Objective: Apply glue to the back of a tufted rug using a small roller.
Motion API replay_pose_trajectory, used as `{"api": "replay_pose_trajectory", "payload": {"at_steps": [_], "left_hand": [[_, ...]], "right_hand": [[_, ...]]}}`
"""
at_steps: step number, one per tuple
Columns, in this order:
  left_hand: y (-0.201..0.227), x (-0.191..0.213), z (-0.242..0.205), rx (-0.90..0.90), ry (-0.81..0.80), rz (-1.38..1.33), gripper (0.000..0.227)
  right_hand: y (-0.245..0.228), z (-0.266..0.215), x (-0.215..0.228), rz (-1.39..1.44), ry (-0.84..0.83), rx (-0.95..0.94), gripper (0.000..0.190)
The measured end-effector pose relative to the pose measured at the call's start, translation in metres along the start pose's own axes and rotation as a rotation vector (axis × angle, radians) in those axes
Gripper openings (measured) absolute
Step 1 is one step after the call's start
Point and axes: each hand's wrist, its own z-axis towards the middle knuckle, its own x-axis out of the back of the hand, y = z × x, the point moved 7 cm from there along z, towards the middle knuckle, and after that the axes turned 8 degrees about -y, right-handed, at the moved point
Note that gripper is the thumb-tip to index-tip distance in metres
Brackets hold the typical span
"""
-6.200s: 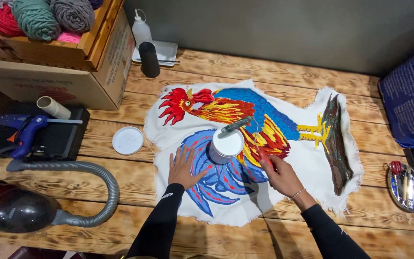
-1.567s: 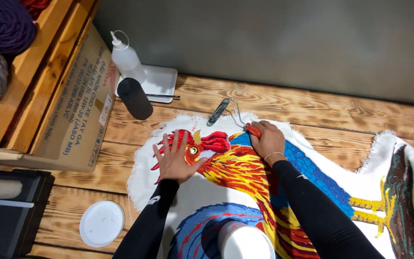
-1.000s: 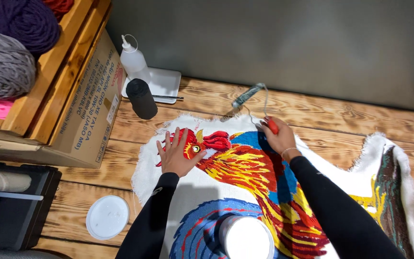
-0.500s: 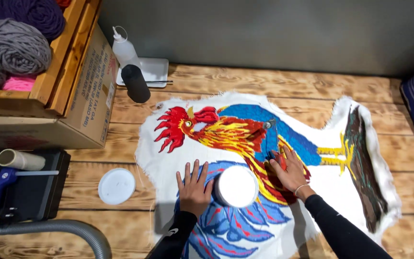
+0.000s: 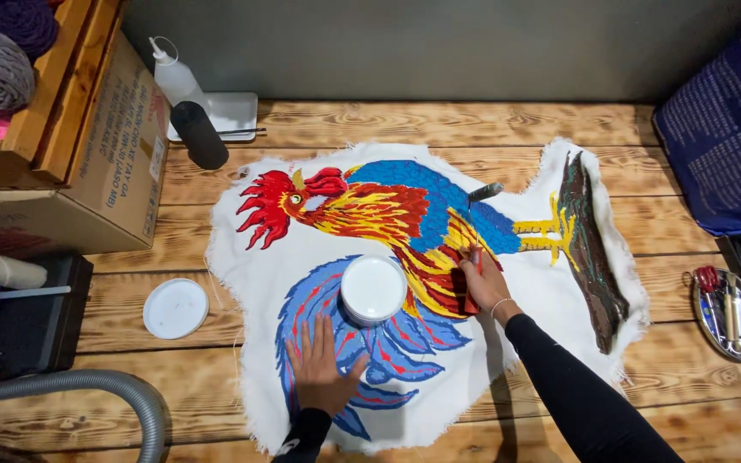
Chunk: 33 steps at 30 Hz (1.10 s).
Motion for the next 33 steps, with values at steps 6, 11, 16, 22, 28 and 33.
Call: {"api": "replay_pose_trajectory", "payload": {"at_steps": [6,11,16,22,28,33], "left_hand": [[0.027,-0.010,-0.037,0.117,-0.279,0.153,0.134],[0.041,0.011,-0.042,0.233,-0.321,0.194,0.132],[0.032,0.002,-0.031,0.368,-0.257,0.052,0.135],[0.047,0.049,0.022,0.322,0.044,-0.384,0.139],[0.029,0.025,0.063,0.170,0.052,-0.578,0.145],[0.031,0.024,0.066,0.100,0.028,-0.653,0.138]], "right_hand": [[-0.012,-0.068,-0.012,0.020,0.089,0.152,0.044],[0.008,-0.114,-0.050,-0.030,0.091,0.239,0.046],[0.017,-0.131,-0.030,-0.004,0.026,0.352,0.048],[-0.017,-0.121,0.032,0.187,-0.049,0.028,0.042],[-0.136,-0.161,0.053,-0.227,-0.013,0.265,0.041],[-0.192,-0.185,0.028,-0.491,-0.015,0.359,0.029]]}}
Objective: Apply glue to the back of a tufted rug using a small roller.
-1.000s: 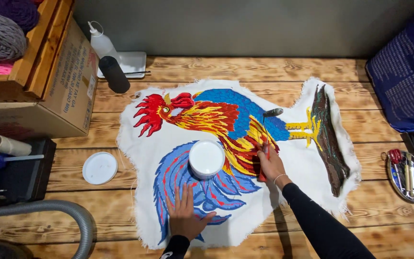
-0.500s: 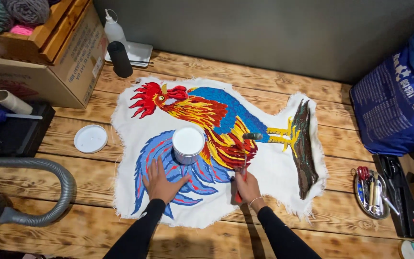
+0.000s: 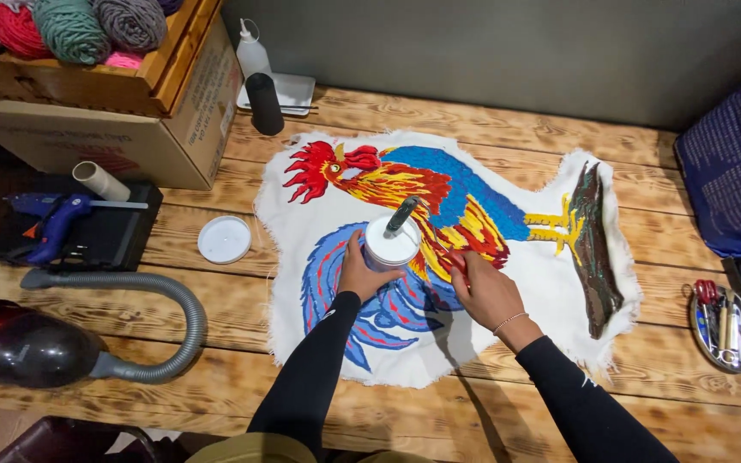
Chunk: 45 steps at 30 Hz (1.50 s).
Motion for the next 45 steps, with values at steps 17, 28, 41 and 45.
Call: {"api": "replay_pose_trajectory", "payload": {"at_steps": [17,28,41,45], "left_hand": [[0.023,0.003,0.009,-0.090,-0.073,-0.096,0.116],[0.030,0.022,-0.004,-0.085,-0.052,-0.087,0.108],[0.044,0.039,-0.026,-0.132,-0.017,-0.009,0.114],[0.048,0.047,-0.033,-0.124,-0.016,0.013,0.118]], "right_hand": [[-0.026,-0.008,-0.018,-0.149,-0.004,-0.086,0.024],[-0.003,-0.020,-0.011,0.218,0.074,-0.082,0.038],[-0.002,-0.034,-0.019,1.150,-0.378,-0.360,0.026],[0.018,-0.029,-0.034,1.341,-0.538,-0.266,0.034]]}}
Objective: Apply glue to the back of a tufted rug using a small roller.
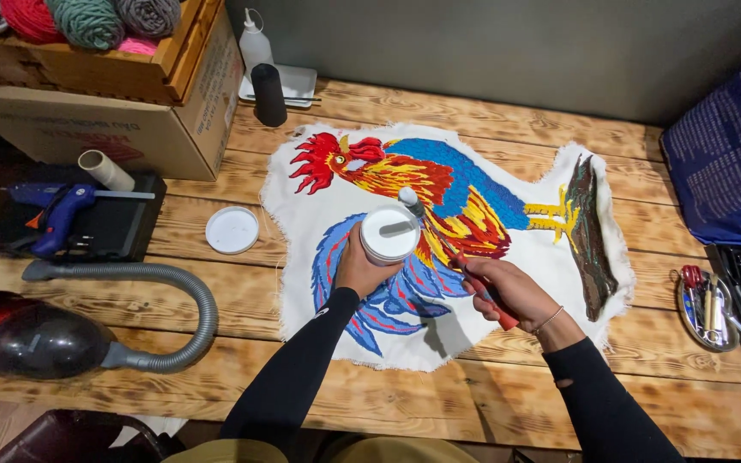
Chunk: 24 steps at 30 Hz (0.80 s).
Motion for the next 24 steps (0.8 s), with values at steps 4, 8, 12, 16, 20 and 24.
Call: {"api": "replay_pose_trajectory", "payload": {"at_steps": [4,8,12,16,20,24], "left_hand": [[-0.005,0.008,-0.010,-0.012,0.029,0.017,0.114],[-0.015,0.027,-0.028,0.023,0.071,-0.018,0.116],[-0.036,0.064,-0.044,0.111,0.149,-0.035,0.112],[-0.059,0.111,-0.060,0.085,0.242,-0.044,0.108],[-0.082,0.155,-0.076,0.191,0.347,-0.020,0.110],[-0.109,0.182,-0.084,0.159,0.423,0.021,0.108]], "right_hand": [[-0.017,-0.005,-0.029,0.111,-0.086,-0.058,0.029],[-0.014,-0.007,-0.033,0.250,-0.082,-0.129,0.030],[0.034,0.015,0.022,0.250,-0.046,-0.090,0.027],[0.041,0.026,-0.004,0.087,0.080,-0.090,0.026],[0.064,0.058,-0.013,-0.051,0.178,-0.112,0.025],[0.088,0.100,-0.022,-0.056,0.169,-0.080,0.022]]}}
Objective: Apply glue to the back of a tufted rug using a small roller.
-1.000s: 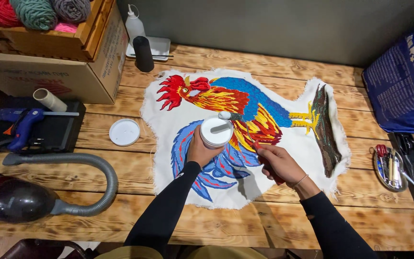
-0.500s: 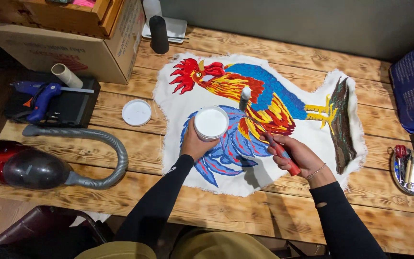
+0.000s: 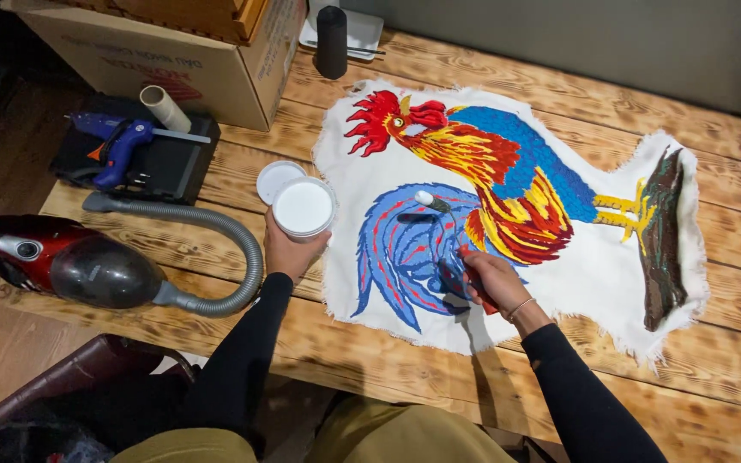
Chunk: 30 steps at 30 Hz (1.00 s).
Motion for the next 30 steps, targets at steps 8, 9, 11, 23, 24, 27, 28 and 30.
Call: {"api": "replay_pose_trajectory", "payload": {"at_steps": [8,9,11,23,24,27,28,30], "left_hand": [[-0.030,0.012,0.008,0.018,0.045,-0.061,0.109],[-0.034,0.012,0.009,0.028,0.057,-0.055,0.109],[-0.036,0.013,0.009,0.033,0.064,-0.034,0.110],[-0.078,-0.039,-0.076,0.485,0.172,-0.018,0.072],[-0.078,-0.049,-0.089,0.573,0.099,0.000,0.058],[-0.049,-0.075,-0.084,0.289,-0.194,0.073,0.043],[-0.052,-0.075,-0.080,0.291,-0.194,0.074,0.043],[-0.027,-0.093,-0.073,-0.178,-0.403,0.330,0.060]], "right_hand": [[-0.001,0.019,-0.023,-0.178,0.072,0.071,0.024],[-0.001,0.019,-0.024,-0.254,0.101,0.064,0.025],[0.002,0.021,-0.030,-0.305,0.117,0.042,0.027],[0.039,0.053,-0.041,-0.530,0.185,0.159,0.037],[0.046,0.059,-0.037,-0.572,0.169,0.210,0.037],[0.040,0.049,-0.045,-0.650,0.173,0.268,0.037],[0.044,0.050,-0.047,-0.649,0.172,0.267,0.037],[0.049,0.052,-0.050,-0.733,0.186,0.278,0.040]]}}
